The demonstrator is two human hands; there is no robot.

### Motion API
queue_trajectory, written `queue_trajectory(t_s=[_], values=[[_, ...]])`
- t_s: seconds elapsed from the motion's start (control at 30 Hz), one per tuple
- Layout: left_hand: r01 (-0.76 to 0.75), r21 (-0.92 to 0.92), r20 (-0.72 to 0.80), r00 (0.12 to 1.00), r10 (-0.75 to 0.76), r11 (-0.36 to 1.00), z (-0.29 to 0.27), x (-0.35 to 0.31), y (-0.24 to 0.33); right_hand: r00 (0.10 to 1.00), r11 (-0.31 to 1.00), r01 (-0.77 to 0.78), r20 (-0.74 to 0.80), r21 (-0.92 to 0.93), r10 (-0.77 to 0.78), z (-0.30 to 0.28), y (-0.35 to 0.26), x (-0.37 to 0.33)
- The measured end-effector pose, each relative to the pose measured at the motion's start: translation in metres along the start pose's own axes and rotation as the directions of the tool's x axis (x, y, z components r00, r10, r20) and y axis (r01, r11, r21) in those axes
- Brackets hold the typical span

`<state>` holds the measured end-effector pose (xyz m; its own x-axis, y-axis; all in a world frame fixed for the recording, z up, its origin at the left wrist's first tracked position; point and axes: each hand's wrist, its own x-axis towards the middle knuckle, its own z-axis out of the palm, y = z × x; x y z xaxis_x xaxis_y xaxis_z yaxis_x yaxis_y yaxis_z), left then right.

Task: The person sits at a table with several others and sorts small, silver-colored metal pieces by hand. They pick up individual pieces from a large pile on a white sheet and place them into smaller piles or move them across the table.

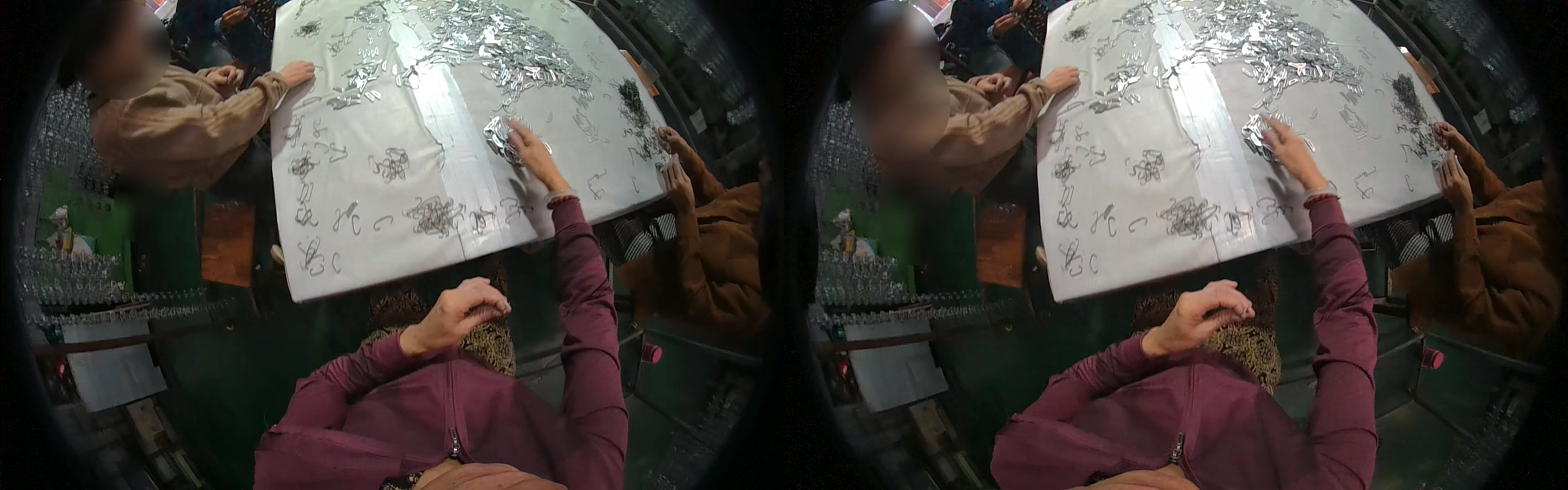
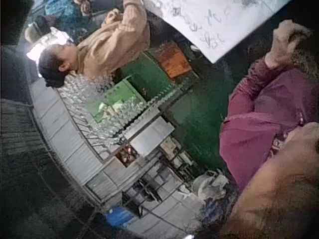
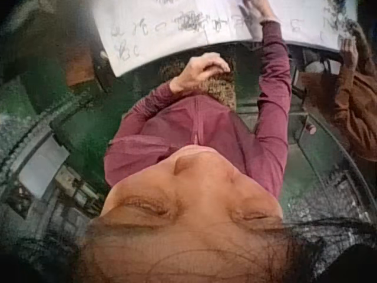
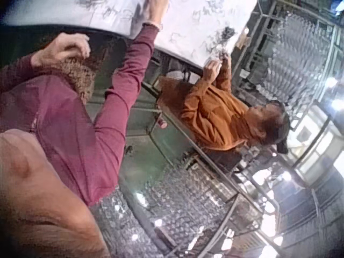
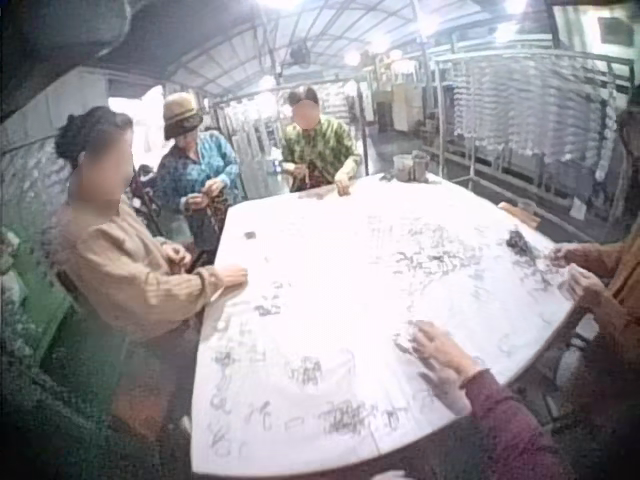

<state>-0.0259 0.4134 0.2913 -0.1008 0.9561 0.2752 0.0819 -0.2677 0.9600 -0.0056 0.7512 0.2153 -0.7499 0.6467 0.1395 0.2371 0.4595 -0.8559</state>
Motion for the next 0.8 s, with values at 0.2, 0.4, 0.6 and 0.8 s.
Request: queue_trajectory(t_s=[0.2,0.4,0.6,0.8], values=[[-0.071,0.031,-0.035,0.997,0.072,0.997,0.007,-0.009,0.012,0.953,0.939,-0.254,-0.224,-0.232,0.202,-0.061,0.007,0.002],[-0.051,0.042,-0.051,0.997,0.053,0.998,0.009,-0.015,0.018,0.901,0.744,0.409,0.106,-0.529,-0.42,-0.022,0.031,-0.028],[-0.054,0.086,-0.058,0.997,0.059,0.995,0.003,-0.02,0.019,0.919,0.531,0.361,0.198,-0.766,-0.34,0.001,0.02,-0.044],[-0.025,-0.026,-0.094,0.995,0.022,0.999,0.008,-0.011,0.015,0.947,0.87,0.244,-0.088,-0.427,-0.309,-0.002,-0.01,-0.064]])
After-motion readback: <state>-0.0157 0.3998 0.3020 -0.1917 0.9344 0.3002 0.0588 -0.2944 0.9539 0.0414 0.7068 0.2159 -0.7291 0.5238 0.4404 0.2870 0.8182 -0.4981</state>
